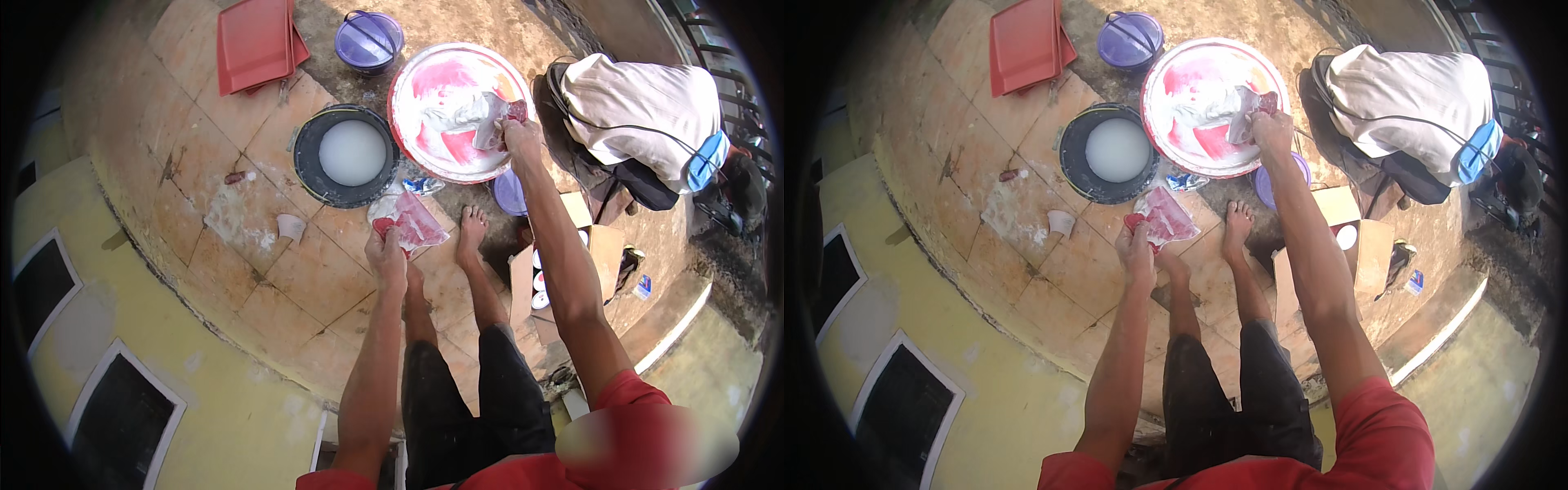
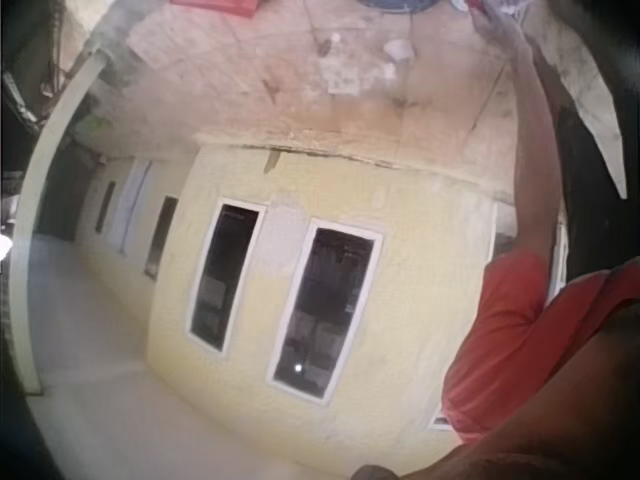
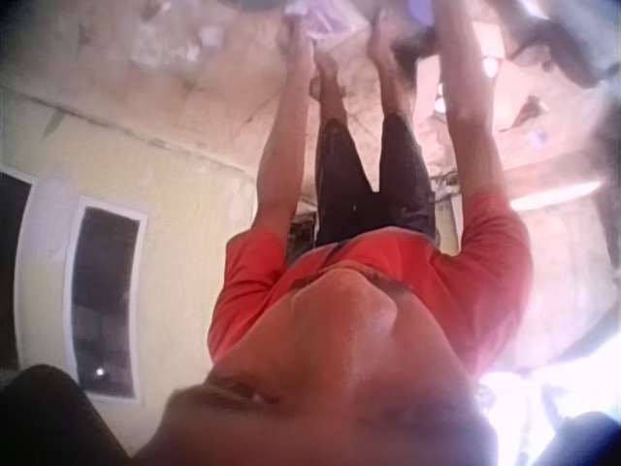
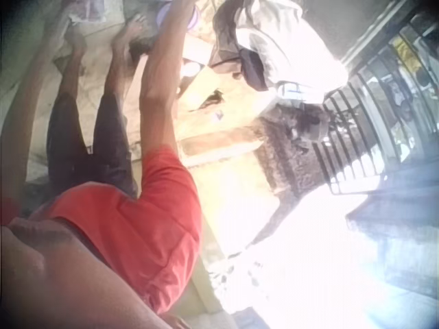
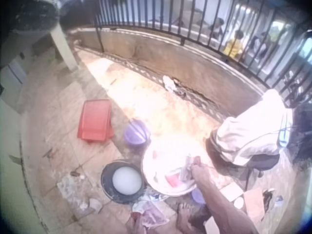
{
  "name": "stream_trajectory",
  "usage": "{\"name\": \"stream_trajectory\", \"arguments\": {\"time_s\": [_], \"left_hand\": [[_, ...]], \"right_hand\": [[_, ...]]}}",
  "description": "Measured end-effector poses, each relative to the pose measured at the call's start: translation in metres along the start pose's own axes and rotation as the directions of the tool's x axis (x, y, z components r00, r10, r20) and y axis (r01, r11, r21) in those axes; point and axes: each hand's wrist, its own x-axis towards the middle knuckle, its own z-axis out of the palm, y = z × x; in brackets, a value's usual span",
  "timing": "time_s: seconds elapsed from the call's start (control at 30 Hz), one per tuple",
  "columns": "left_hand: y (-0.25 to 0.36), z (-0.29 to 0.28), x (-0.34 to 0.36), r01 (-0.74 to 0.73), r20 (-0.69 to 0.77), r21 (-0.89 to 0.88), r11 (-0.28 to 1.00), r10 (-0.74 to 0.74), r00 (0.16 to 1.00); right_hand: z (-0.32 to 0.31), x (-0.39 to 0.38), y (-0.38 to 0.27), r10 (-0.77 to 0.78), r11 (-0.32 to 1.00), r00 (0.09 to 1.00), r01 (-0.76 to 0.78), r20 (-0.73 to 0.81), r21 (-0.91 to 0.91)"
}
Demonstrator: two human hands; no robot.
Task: The person mixes a white compound in a bucket using a trowel, then applies it to a wall corner near the floor. The person uses a trowel to scoop and spread the compound along the base of the wall.
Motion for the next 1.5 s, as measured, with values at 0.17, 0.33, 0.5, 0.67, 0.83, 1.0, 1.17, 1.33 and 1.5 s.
{"name": "stream_trajectory", "arguments": {"time_s": [0.17, 0.33, 0.5, 0.67, 0.83, 1.0, 1.17, 1.33, 1.5], "left_hand": [[0.007, 0.008, -0.008, 0.064, 0.011, -0.044, 0.997, -0.064, 0.998], [0.012, 0.011, -0.004, 0.051, 0.007, -0.014, 0.999, -0.051, 0.999], [0.007, 0.004, 0.001, 0.031, -0.012, -0.009, 0.999, -0.032, 0.999], [0.001, 0.007, -0.001, 0.078, -0.020, -0.009, 0.997, -0.078, 0.997], [-0.001, 0.003, -0.011, 0.080, -0.049, -0.068, 0.994, -0.083, 0.995], [-0.016, -0.026, -0.020, 0.076, -0.058, -0.046, 0.996, -0.079, 0.995], [-0.062, -0.045, -0.054, 0.166, -0.059, 0.018, 0.986, -0.165, 0.985], [-0.127, -0.068, -0.101, 0.210, -0.159, 0.086, 0.974, -0.195, 0.968], [-0.160, -0.072, -0.126, 0.289, -0.294, 0.115, 0.950, -0.246, 0.924]], "right_hand": [[0.035, -0.001, -0.022, -0.019, 0.999, 0.984, 0.026, 0.175, -0.039], [0.044, 0.003, -0.039, -0.166, 0.879, 0.935, 0.284, 0.313, -0.383], [0.039, 0.021, -0.089, -0.560, 0.489, 0.780, 0.582, 0.277, -0.650], [0.062, 0.024, -0.086, -0.659, 0.104, 0.564, 0.723, 0.497, -0.683], [0.068, -0.010, -0.050, -0.587, -0.041, 0.415, 0.842, 0.695, -0.538], [0.031, -0.049, -0.035, -0.765, 0.094, 0.435, 0.805, 0.475, -0.585], [-0.016, -0.079, 0.002, -0.714, 0.076, 0.518, 0.727, 0.471, -0.683], [-0.002, -0.172, 0.083, -0.492, 0.360, 0.548, 0.836, 0.677, -0.415], [0.097, -0.159, 0.223, -0.111, 0.478, 0.585, 0.740, 0.803, -0.473]]}}
